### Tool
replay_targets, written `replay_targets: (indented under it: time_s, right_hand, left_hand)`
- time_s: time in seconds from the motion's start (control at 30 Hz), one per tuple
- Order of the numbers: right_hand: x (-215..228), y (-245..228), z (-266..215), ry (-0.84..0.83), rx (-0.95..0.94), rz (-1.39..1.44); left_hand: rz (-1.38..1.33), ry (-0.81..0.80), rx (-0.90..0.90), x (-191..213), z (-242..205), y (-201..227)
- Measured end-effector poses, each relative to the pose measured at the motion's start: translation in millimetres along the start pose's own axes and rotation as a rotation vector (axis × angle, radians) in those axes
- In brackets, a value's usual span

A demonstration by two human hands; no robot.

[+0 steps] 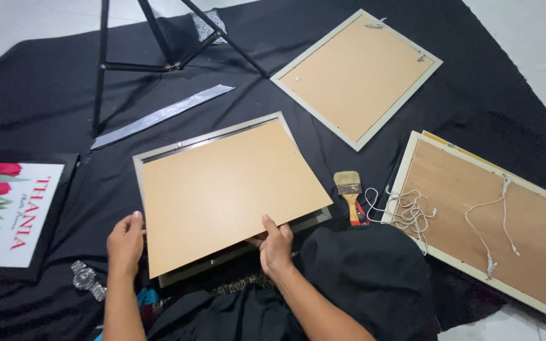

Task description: Disassembling a picture frame to remove the artwork and cleaning the glass with a brush and cloth.

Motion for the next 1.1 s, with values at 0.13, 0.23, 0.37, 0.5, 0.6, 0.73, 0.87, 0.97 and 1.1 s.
replay_targets:
  time_s: [0.13, 0.23, 0.37, 0.5, 0.6, 0.73, 0.87, 0.97, 1.1]
  right_hand:
    - [5.8, -11.1, -11.0, -0.055, 0.026, 0.036]
    - [11.7, -39.4, -37.3, -0.199, 0.097, 0.150]
    - [34.4, -58.4, -50.8, -0.240, 0.139, 0.152]
    - [59.8, -90.3, -62.9, -0.327, 0.169, 0.232]
    - [75.8, -124.9, -70.9, -0.337, 0.166, 0.210]
    - [98.7, -153.9, -64.7, -0.347, 0.128, 0.164]
    - [89.8, -165.7, -75.9, -0.630, 0.143, 0.089]
    - [81.4, -159.4, -93.0, -0.758, 0.102, -0.007]
    - [77.5, -125.4, -100.1, -0.667, -0.024, -0.180]
  left_hand:
    - [-0.255, -0.051, 0.062, 3.1, -27.4, -9.1]
    - [-0.277, -0.205, 0.253, 3.6, -45.0, -22.2]
    - [-0.477, -0.378, 0.286, -7.1, -39.4, -59.7]
    - [-0.653, -0.687, 0.300, -24.7, -72.9, -55.8]
    - [-0.762, -0.738, 0.192, -32.9, -113.8, -46.0]
    - [-0.907, -0.794, 0.198, -64.2, -127.6, -69.4]
    - [-1.151, -0.886, 0.172, -71.8, -164.1, -64.4]
    - [-1.331, -0.894, 0.131, -66.9, -174.2, -65.4]
    - [-1.423, -0.695, 0.059, -25.5, -185.3, -69.1]
Point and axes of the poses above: each hand's wrist, its own z-axis towards the middle knuckle, its own x-axis out of the back of the hand, y = z × x, the point moved 4 cm from there along z, towards the middle knuckle, and after that the axes turned 14 degrees about x, right-handed, at the moved point
